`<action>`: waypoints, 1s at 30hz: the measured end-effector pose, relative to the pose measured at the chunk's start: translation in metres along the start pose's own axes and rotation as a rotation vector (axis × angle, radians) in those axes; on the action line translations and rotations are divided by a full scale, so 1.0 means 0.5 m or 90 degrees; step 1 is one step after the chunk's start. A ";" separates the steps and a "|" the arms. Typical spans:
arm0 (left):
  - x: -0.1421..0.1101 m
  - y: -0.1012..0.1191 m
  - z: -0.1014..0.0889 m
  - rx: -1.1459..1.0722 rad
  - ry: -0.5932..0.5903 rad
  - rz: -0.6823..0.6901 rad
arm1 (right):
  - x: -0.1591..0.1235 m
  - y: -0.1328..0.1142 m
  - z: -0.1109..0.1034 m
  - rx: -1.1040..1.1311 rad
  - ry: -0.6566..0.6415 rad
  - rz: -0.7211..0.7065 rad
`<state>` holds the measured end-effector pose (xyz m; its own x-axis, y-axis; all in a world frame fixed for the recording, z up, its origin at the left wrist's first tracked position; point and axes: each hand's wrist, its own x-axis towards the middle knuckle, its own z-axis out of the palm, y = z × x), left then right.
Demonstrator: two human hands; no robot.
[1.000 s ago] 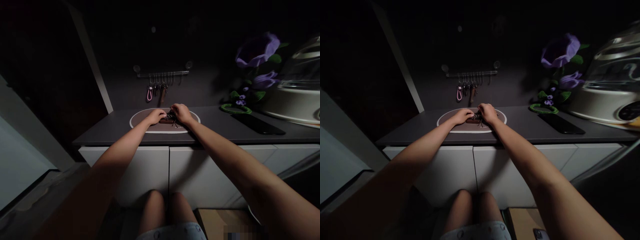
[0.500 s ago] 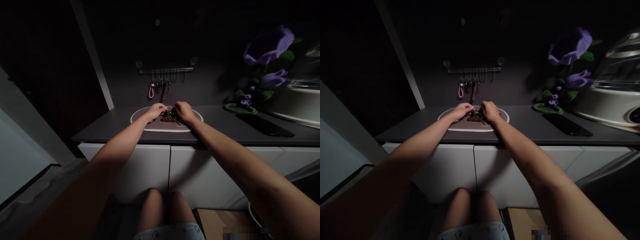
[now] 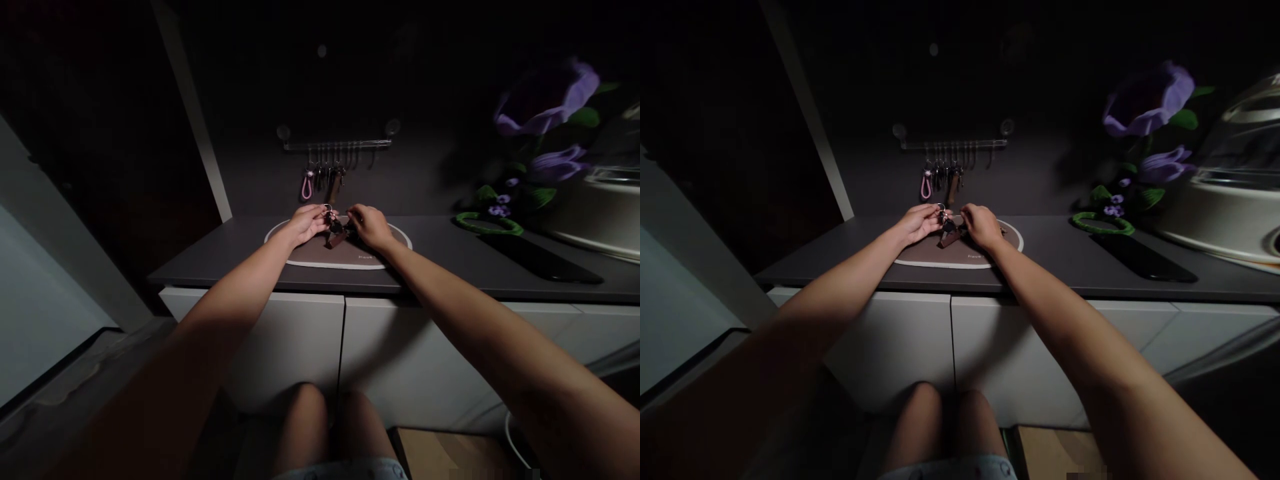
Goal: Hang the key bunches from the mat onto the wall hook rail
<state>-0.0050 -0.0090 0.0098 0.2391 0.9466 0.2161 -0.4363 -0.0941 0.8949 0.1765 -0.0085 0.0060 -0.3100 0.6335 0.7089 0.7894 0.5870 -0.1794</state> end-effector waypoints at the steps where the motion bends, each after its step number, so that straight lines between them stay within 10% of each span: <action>1: 0.001 0.000 -0.001 -0.010 -0.008 0.001 | 0.000 -0.003 -0.001 0.014 0.009 -0.006; 13: -0.001 0.002 0.006 -0.063 -0.023 0.009 | -0.009 -0.033 -0.004 0.082 0.017 -0.146; 30: -0.010 0.006 0.011 -0.006 -0.052 0.007 | -0.008 -0.045 -0.026 0.177 0.065 0.005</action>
<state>-0.0026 -0.0156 0.0139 0.3039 0.9171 0.2580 -0.4471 -0.1019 0.8887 0.1668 -0.0309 0.0160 -0.2388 0.5927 0.7692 0.6120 0.7069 -0.3547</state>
